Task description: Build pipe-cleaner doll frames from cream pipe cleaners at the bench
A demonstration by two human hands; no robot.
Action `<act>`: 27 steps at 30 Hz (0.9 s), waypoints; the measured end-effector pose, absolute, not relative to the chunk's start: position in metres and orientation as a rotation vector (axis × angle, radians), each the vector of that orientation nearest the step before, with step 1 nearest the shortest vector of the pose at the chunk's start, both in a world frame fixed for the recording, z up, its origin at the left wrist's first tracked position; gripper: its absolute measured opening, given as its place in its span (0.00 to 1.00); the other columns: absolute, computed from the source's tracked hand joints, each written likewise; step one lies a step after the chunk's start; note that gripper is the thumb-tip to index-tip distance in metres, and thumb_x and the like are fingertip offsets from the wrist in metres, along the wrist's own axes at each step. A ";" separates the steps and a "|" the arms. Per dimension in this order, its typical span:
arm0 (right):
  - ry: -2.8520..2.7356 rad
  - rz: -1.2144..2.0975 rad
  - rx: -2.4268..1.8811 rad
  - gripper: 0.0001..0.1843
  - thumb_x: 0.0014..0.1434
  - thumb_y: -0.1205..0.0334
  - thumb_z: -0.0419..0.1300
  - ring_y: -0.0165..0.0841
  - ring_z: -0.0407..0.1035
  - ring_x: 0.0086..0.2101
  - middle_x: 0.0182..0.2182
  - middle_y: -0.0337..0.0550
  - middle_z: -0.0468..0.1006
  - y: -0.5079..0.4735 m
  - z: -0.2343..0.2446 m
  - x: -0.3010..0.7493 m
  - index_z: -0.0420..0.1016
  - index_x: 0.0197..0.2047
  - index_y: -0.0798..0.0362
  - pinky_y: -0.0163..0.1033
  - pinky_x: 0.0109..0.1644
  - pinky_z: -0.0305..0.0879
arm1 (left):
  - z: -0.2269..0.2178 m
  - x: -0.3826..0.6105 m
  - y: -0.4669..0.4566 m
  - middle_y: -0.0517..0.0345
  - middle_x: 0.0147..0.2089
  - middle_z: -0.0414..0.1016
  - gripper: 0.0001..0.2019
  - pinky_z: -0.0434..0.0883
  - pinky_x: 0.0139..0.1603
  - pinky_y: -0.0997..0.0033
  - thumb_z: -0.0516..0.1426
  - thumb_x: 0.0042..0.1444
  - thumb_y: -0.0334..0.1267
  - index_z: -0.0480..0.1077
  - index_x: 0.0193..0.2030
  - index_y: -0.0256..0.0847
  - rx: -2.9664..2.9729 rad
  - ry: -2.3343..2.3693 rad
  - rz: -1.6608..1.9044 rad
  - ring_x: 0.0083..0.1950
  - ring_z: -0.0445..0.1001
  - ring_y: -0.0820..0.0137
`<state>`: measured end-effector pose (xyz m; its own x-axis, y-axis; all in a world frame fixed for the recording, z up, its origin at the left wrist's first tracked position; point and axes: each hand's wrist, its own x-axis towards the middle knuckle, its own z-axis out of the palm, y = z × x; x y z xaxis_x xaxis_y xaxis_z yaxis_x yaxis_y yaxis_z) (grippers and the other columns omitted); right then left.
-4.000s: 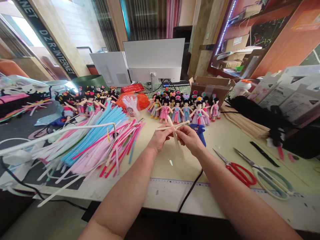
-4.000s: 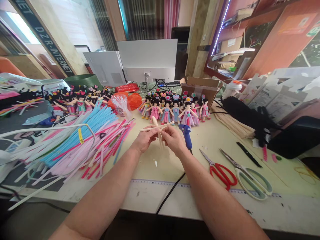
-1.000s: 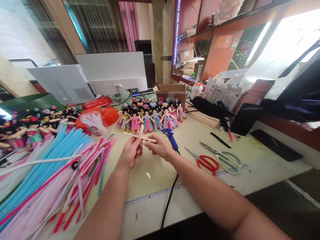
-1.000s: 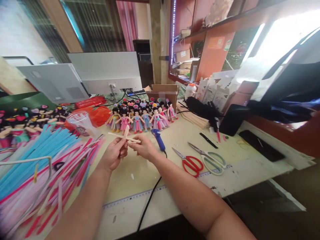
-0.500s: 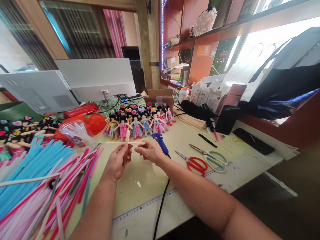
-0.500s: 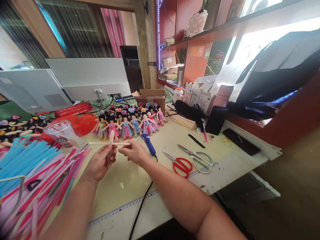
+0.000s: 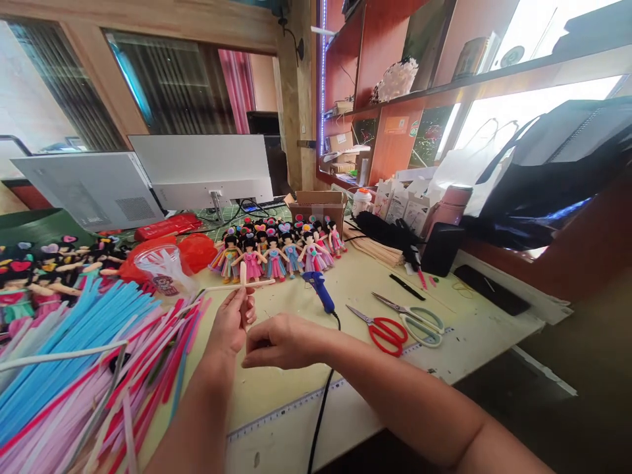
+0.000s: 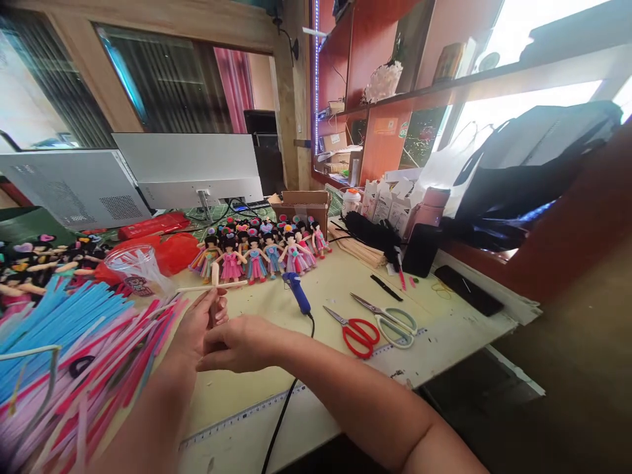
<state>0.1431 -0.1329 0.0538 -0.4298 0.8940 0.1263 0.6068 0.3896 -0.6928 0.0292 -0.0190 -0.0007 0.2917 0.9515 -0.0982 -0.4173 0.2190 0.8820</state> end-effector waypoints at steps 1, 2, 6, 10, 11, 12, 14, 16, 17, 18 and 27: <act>-2.188 0.766 -1.286 0.11 0.58 0.63 0.62 0.23 0.58 0.25 0.21 0.30 0.64 -0.138 0.058 0.144 0.66 0.27 0.53 0.30 0.30 0.53 | -0.001 0.029 -0.019 0.67 0.19 0.63 0.11 0.53 0.15 0.82 0.63 0.45 0.41 0.70 0.31 0.36 0.875 0.759 1.076 0.16 0.56 0.82; -2.210 0.760 -1.283 0.10 0.58 0.62 0.62 0.23 0.58 0.25 0.22 0.30 0.66 -0.143 0.062 0.147 0.67 0.27 0.54 0.29 0.31 0.54 | -0.001 0.029 -0.019 0.67 0.19 0.63 0.11 0.53 0.16 0.82 0.64 0.45 0.41 0.70 0.31 0.36 0.882 0.758 1.064 0.16 0.57 0.82; -2.246 0.800 -1.295 0.07 0.59 0.62 0.61 0.23 0.63 0.26 0.25 0.34 0.71 -0.162 0.068 0.179 0.73 0.31 0.55 0.29 0.31 0.57 | 0.001 0.028 -0.019 0.66 0.19 0.64 0.11 0.53 0.16 0.82 0.64 0.45 0.40 0.70 0.31 0.35 0.904 0.757 1.027 0.16 0.57 0.82; -1.947 0.679 -1.872 0.08 0.60 0.61 0.57 0.25 0.68 0.27 0.27 0.36 0.76 -0.166 0.057 0.254 0.76 0.36 0.54 0.28 0.31 0.61 | 0.001 0.028 -0.019 0.65 0.19 0.65 0.10 0.53 0.16 0.82 0.63 0.47 0.40 0.70 0.31 0.34 0.906 0.751 1.013 0.16 0.57 0.82; -1.788 0.507 -2.130 0.09 0.60 0.60 0.57 0.25 0.69 0.27 0.29 0.35 0.78 -0.166 0.053 0.277 0.77 0.37 0.51 0.28 0.32 0.62 | 0.001 0.029 -0.019 0.65 0.19 0.65 0.10 0.53 0.16 0.81 0.62 0.47 0.39 0.70 0.31 0.34 0.905 0.751 1.011 0.15 0.57 0.82; -1.680 0.397 -2.261 0.11 0.61 0.61 0.54 0.26 0.70 0.29 0.31 0.37 0.79 -0.166 0.049 0.301 0.78 0.39 0.52 0.29 0.33 0.63 | 0.001 0.029 -0.019 0.65 0.19 0.65 0.10 0.53 0.16 0.81 0.62 0.48 0.39 0.70 0.31 0.34 0.903 0.753 1.009 0.15 0.57 0.82; -1.532 0.239 -2.427 0.14 0.61 0.65 0.52 0.30 0.72 0.35 0.36 0.43 0.80 -0.168 0.041 0.348 0.78 0.41 0.54 0.31 0.38 0.64 | 0.000 0.030 -0.018 0.65 0.19 0.65 0.09 0.53 0.16 0.81 0.62 0.48 0.38 0.70 0.31 0.34 0.898 0.756 1.009 0.15 0.57 0.82; -1.390 0.114 -2.580 0.14 0.58 0.67 0.53 0.35 0.72 0.42 0.40 0.46 0.80 -0.174 0.032 0.386 0.79 0.40 0.53 0.33 0.43 0.64 | 0.000 0.030 -0.018 0.65 0.19 0.65 0.08 0.53 0.15 0.81 0.61 0.49 0.38 0.70 0.32 0.34 0.897 0.758 1.007 0.15 0.57 0.82; -1.325 0.078 -2.652 0.14 0.57 0.68 0.53 0.37 0.72 0.44 0.42 0.47 0.80 -0.177 0.027 0.401 0.79 0.41 0.53 0.35 0.44 0.64 | 0.000 0.031 -0.018 0.65 0.19 0.65 0.08 0.53 0.15 0.81 0.61 0.50 0.37 0.70 0.32 0.34 0.897 0.757 1.004 0.15 0.57 0.81; -1.268 0.055 -2.717 0.14 0.57 0.67 0.54 0.39 0.73 0.45 0.43 0.48 0.80 -0.180 0.022 0.412 0.80 0.41 0.52 0.37 0.45 0.65 | 0.000 0.031 -0.018 0.64 0.19 0.65 0.08 0.53 0.15 0.81 0.60 0.50 0.37 0.70 0.32 0.34 0.898 0.757 1.002 0.15 0.57 0.81; -1.119 0.044 -2.970 0.14 0.54 0.69 0.54 0.47 0.74 0.46 0.45 0.61 0.78 -0.191 -0.014 0.433 0.78 0.42 0.59 0.44 0.45 0.67 | -0.003 0.030 -0.016 0.64 0.19 0.65 0.08 0.54 0.15 0.81 0.60 0.51 0.38 0.70 0.32 0.34 0.904 0.741 0.992 0.15 0.58 0.81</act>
<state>0.4332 -0.1912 -0.0139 0.7509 0.6593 -0.0374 0.6602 -0.7508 0.0210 0.0300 -0.0164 -0.0027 0.3720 0.9210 -0.1156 -0.3720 0.2621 0.8905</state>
